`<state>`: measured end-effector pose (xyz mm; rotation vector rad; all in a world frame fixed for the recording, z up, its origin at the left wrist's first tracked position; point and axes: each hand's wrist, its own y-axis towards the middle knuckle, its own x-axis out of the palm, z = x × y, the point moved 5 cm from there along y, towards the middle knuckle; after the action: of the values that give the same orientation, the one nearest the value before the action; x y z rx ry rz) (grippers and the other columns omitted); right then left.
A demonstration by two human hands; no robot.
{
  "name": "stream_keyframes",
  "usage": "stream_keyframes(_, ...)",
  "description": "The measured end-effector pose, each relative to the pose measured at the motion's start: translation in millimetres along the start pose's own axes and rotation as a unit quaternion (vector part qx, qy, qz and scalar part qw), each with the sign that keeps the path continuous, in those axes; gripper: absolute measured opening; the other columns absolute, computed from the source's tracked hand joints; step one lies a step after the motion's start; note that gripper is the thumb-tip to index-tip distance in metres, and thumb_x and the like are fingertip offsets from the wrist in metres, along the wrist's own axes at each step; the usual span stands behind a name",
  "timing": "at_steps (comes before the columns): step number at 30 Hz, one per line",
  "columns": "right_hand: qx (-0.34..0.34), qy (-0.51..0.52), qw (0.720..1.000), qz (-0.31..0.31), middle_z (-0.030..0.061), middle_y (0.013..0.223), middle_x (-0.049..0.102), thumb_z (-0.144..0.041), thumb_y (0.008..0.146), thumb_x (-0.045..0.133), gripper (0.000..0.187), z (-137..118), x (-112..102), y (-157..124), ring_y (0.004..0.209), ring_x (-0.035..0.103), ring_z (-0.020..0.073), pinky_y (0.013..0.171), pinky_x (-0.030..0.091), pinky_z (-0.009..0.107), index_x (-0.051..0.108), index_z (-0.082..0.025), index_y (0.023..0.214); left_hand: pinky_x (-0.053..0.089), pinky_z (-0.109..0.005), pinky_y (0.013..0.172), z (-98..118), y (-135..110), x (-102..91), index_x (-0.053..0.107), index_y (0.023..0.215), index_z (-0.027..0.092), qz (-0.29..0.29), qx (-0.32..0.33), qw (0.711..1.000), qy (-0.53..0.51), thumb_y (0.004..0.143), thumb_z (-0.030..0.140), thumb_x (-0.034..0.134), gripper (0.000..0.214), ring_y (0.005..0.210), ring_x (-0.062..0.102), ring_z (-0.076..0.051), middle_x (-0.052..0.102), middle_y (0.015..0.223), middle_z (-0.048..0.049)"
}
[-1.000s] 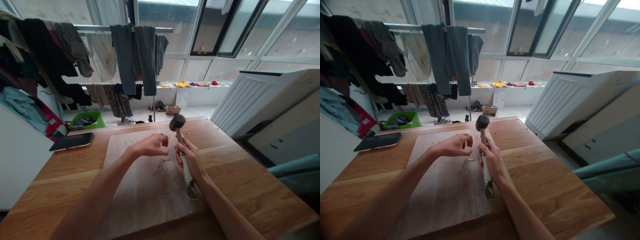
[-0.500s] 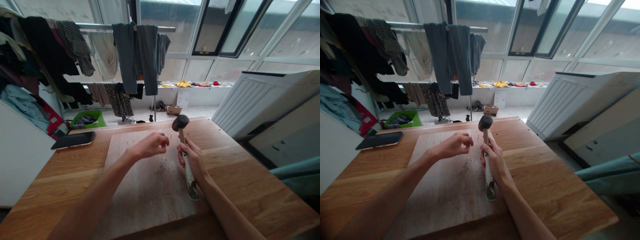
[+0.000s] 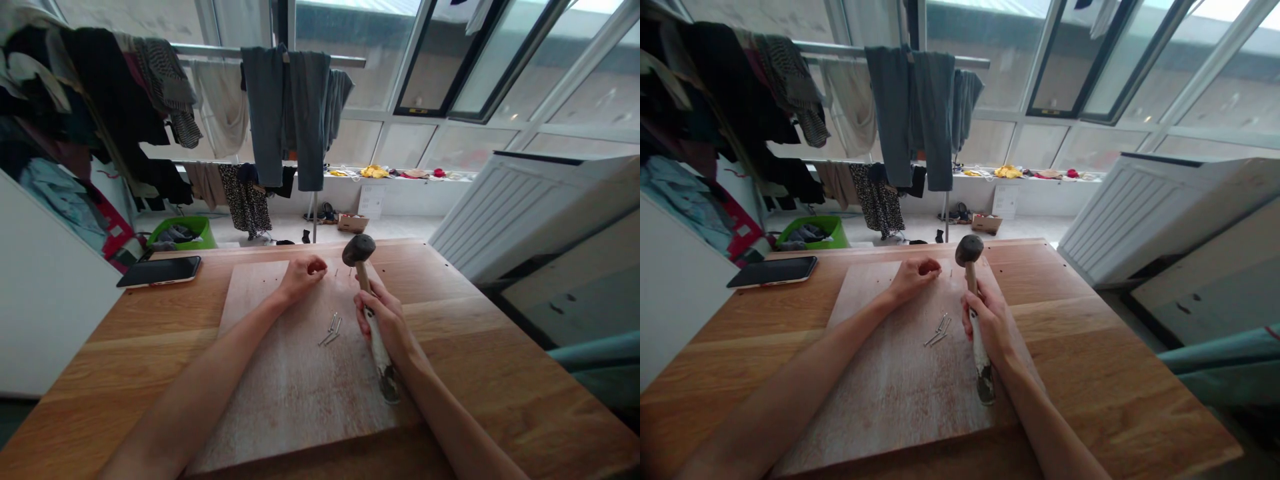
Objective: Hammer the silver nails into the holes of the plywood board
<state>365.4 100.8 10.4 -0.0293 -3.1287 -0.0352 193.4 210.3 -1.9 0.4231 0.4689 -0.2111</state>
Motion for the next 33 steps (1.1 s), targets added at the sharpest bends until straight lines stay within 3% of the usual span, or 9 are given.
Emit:
stream_keyframes(6,0.013,0.033,0.999,-0.026,-0.0081,0.057,0.054,-0.041,0.088,0.059,0.035,-5,8,-2,0.033,0.037,0.0081,0.03,0.032,0.02,0.056,-0.023,0.118,0.056,-0.028,0.078,-3,-2,0.4,0.071,0.083,0.016,0.009,0.025,0.999,0.034,0.078,0.007,0.069,0.01,0.078,0.071,-0.016,0.076,0.083,-0.0028)
stream_keyframes(14,0.027,0.011,0.996,-0.082,-0.0089,0.051,0.047,-0.044,0.087,0.057,0.023,-8,27,-6,0.035,0.038,0.0072,0.033,0.032,0.019,0.053,-0.022,0.085,0.056,-0.027,0.073,-5,-2,-0.5,0.069,0.096,0.019,0.013,0.007,1.0,0.016,0.073,0.005,0.071,0.027,0.075,0.072,-0.016,0.077,0.082,-0.0005)
stream_keyframes(29,0.019,-0.003,0.995,-0.102,-0.0098,0.053,0.047,-0.042,0.089,0.057,0.021,2,30,-3,0.034,0.039,0.0069,0.033,0.034,0.02,0.053,-0.022,0.085,0.056,-0.024,0.07,-4,-2,0.1,0.07,0.098,0.018,0.009,0.021,1.0,-0.008,0.073,0.003,0.067,0.029,0.071,0.07,-0.014,0.075,0.079,-0.0002)
stream_keyframes(33,0.015,0.008,0.996,-0.092,-0.009,0.054,0.048,-0.042,0.088,0.057,0.022,-3,29,-5,0.034,0.04,0.0067,0.033,0.033,0.019,0.053,-0.022,0.085,0.056,-0.028,0.078,-3,0,0.1,0.067,0.102,0.017,0.003,0.029,1.0,0.004,0.07,0.003,0.067,0.034,0.082,0.07,-0.016,0.074,0.092,-0.0038)
